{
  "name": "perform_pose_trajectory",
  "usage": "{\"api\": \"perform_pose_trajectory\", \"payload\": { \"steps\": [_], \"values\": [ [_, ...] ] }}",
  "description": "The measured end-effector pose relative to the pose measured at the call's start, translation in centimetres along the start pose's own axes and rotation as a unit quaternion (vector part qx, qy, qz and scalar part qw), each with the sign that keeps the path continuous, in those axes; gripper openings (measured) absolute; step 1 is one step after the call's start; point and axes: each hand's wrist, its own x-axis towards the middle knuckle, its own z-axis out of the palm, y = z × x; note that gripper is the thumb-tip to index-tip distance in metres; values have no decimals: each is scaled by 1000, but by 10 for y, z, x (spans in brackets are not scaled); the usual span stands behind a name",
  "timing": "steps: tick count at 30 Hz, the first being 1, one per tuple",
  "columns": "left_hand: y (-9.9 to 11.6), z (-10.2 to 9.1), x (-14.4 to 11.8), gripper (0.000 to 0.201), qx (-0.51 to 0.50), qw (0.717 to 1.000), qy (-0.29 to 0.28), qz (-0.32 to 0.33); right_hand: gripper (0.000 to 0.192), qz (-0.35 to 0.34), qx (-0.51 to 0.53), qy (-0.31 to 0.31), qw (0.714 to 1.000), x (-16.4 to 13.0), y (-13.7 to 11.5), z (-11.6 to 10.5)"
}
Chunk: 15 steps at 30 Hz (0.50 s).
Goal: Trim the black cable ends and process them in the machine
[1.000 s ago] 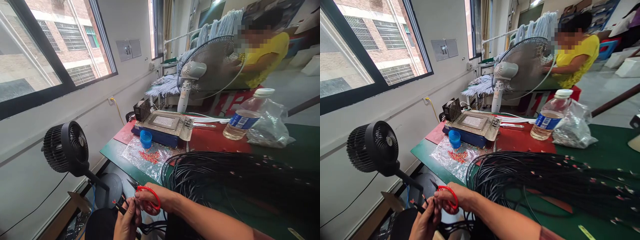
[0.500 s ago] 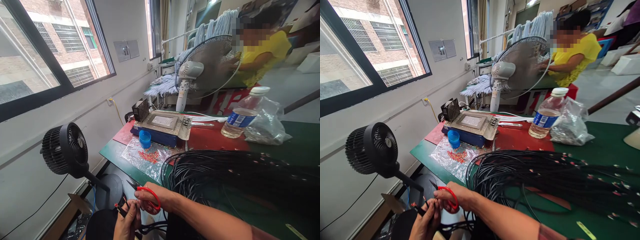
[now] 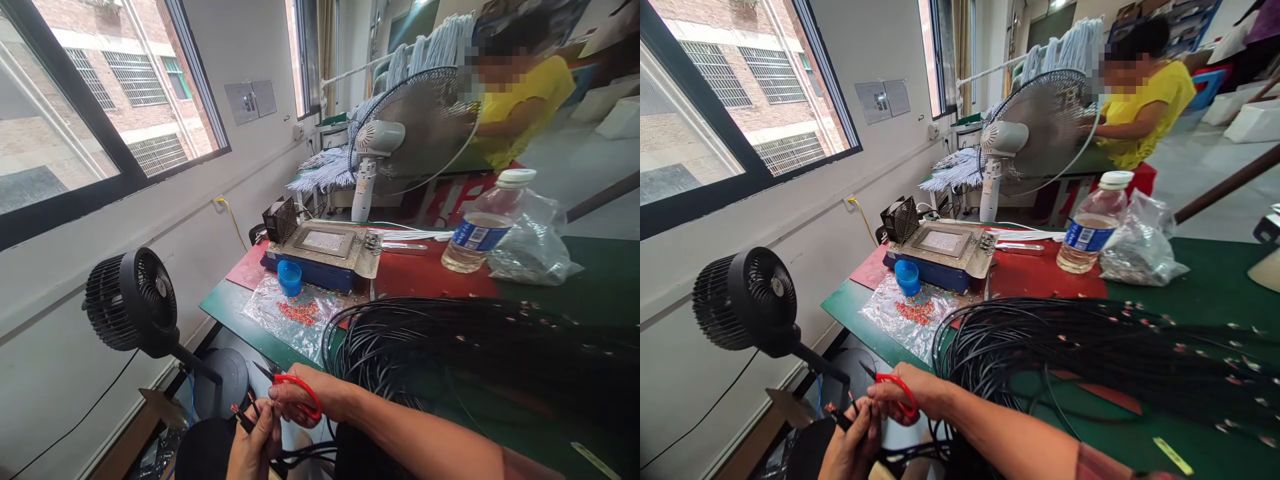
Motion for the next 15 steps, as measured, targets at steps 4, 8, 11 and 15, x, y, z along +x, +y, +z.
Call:
{"api": "perform_pose_trajectory", "payload": {
  "steps": [4,8,11,15],
  "values": [
    [-4,-4,3,19,-33,999,-38,-8,39,32,12,4,999,0,-2,0],
    [-6,-3,3,20,-23,999,-21,15,36,40,19,-7,999,-2,-5,-1],
    [-6,-2,2,21,-8,999,-9,33,36,33,22,-19,999,-2,-4,-2],
    [-5,-2,0,21,5,1000,5,28,35,34,16,-14,999,-3,-4,-3]
  ]
}}
